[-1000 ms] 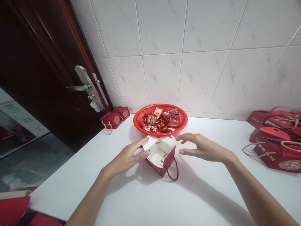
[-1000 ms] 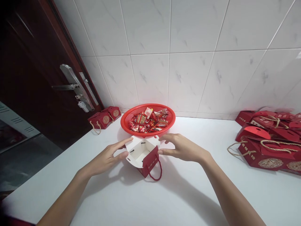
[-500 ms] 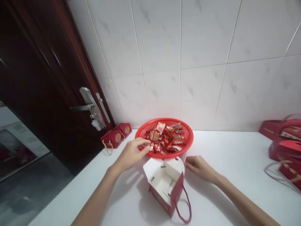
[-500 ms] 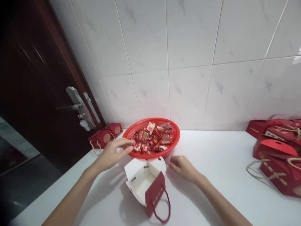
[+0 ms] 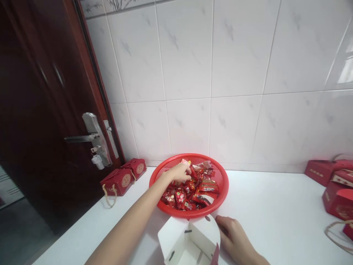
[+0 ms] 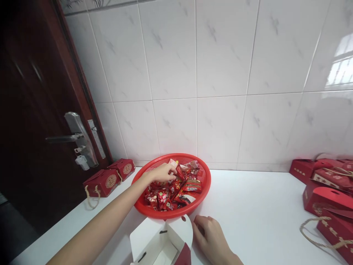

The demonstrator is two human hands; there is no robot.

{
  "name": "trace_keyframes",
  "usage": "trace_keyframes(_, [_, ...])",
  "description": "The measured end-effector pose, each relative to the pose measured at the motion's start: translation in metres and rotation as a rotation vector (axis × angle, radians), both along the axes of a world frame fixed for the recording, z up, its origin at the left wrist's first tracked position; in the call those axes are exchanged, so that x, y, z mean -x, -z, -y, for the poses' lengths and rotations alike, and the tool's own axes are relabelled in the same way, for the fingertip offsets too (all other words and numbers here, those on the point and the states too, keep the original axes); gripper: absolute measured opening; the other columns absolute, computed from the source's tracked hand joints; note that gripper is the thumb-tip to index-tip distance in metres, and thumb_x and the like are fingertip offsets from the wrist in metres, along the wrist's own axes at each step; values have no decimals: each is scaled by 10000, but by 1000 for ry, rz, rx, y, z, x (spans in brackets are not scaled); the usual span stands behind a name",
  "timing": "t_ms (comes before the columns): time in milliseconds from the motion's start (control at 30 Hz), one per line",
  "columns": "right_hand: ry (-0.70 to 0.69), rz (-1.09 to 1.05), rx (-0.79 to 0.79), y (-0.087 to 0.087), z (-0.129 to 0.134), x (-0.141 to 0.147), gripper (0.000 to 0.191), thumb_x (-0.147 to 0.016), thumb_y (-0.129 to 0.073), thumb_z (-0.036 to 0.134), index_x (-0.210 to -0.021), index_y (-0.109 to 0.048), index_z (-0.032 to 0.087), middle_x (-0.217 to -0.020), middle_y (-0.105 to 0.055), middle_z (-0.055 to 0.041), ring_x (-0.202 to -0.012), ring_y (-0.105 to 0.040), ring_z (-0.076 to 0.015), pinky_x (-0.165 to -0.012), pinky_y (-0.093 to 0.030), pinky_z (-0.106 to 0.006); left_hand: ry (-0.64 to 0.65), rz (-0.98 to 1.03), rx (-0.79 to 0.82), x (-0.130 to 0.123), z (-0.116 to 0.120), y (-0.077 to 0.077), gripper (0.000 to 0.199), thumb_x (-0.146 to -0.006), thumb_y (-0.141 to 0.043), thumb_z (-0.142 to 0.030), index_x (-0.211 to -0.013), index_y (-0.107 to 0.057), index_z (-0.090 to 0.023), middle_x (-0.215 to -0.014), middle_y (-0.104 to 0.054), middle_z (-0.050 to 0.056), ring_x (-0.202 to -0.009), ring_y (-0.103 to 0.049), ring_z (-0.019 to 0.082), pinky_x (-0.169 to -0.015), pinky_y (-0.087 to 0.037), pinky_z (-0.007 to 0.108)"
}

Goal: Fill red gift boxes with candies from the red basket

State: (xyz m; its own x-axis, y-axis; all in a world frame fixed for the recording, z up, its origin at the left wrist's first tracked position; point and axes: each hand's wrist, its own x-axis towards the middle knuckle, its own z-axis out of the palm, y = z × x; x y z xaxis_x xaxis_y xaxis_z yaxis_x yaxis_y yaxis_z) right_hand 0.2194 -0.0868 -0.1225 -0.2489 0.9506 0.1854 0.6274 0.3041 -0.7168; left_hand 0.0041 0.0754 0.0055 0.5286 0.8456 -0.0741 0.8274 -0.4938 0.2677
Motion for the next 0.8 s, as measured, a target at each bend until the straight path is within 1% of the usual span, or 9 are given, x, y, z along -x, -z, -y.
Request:
trace_keyframes(100, [10,12,-7,0,0,0,364,-937,-330,454,-654,-379,231,-639,-594,-40,-598,-466,-170,-608,-348,-293,-1,-83,71,-12,-12,7,143,-743,-682,-247,-837,-770,-184,-791,-725,59,-715,-669,227,-666,-495,295])
trace_keyframes(200, [10,20,6,1,0,-1,361,-943,-324,451,-664,-387,230,-645,-593,-41,-608,-455,-171,-617,-349,-294,-13,-131,92,-20,-19,11,234,-701,-730,-273,-909,-775,-177,-868,-740,82,-762,-679,249,-685,-513,307])
trace_keyframes(300, [2,10,8,3,-1,-2,358,-951,-326,436,-667,-386,226,-645,-586,-36,-612,-454,-169,-619,-350,-293,-17,-139,73,-24,-24,11,259,-709,-714,-261,-953,-779,-200,-915,-753,77,-795,-690,244,-712,-521,299])
trace_keyframes(433, [-9,-17,-6,3,-1,-3,367,-959,-345,426,-655,-364,222,-636,-563,-23,-597,-433,-157,-600,-340,-287,-55,-111,-21,-27,-34,7,277,-778,-600,-183,-985,-781,-219,-934,-765,75,-782,-699,227,-707,-513,292])
trace_keyframes(500, [-11,-24,-5,2,-1,-3,374,-961,-348,430,-651,-363,221,-629,-551,-19,-587,-420,-153,-590,-333,-286,-74,-93,-76,-29,-41,7,351,-785,-556,-133,-1049,-772,-213,-1021,-768,90,-851,-709,234,-740,-518,296])
trace_keyframes(567, [-10,-24,-1,1,0,-3,375,-959,-347,433,-649,-360,222,-621,-539,-17,-583,-406,-152,-589,-329,-286,-68,-75,-114,-32,-46,8,453,-775,-545,-96,-1166,-741,-212,-1150,-752,102,-988,-703,245,-814,-521,296])
trace_keyframes(667, [-5,-19,2,0,-1,-2,378,-957,-344,433,-642,-340,224,-605,-515,-11,-582,-383,-150,-591,-322,-284,-19,-55,-135,-36,-48,12,552,-787,-529,-76,-1292,-688,-232,-1333,-689,92,-1208,-629,245,-945,-495,290])
trace_keyframes(733, [-3,-8,-2,0,-1,-1,375,-954,-346,416,-633,-312,225,-583,-480,-1,-570,-358,-145,-588,-310,-282,1,-61,-125,-39,-47,13,516,-827,-500,-95,-1278,-703,-240,-1350,-684,83,-1251,-608,247,-988,-482,301])
trace_keyframes(800, [-1,7,-11,0,-2,-1,366,-945,-351,391,-625,-284,226,-565,-441,10,-559,-333,-142,-585,-295,-283,-7,-79,-104,-39,-45,14,466,-872,-465,-133,-1239,-729,-244,-1305,-712,82,-1222,-631,257,-991,-489,326])
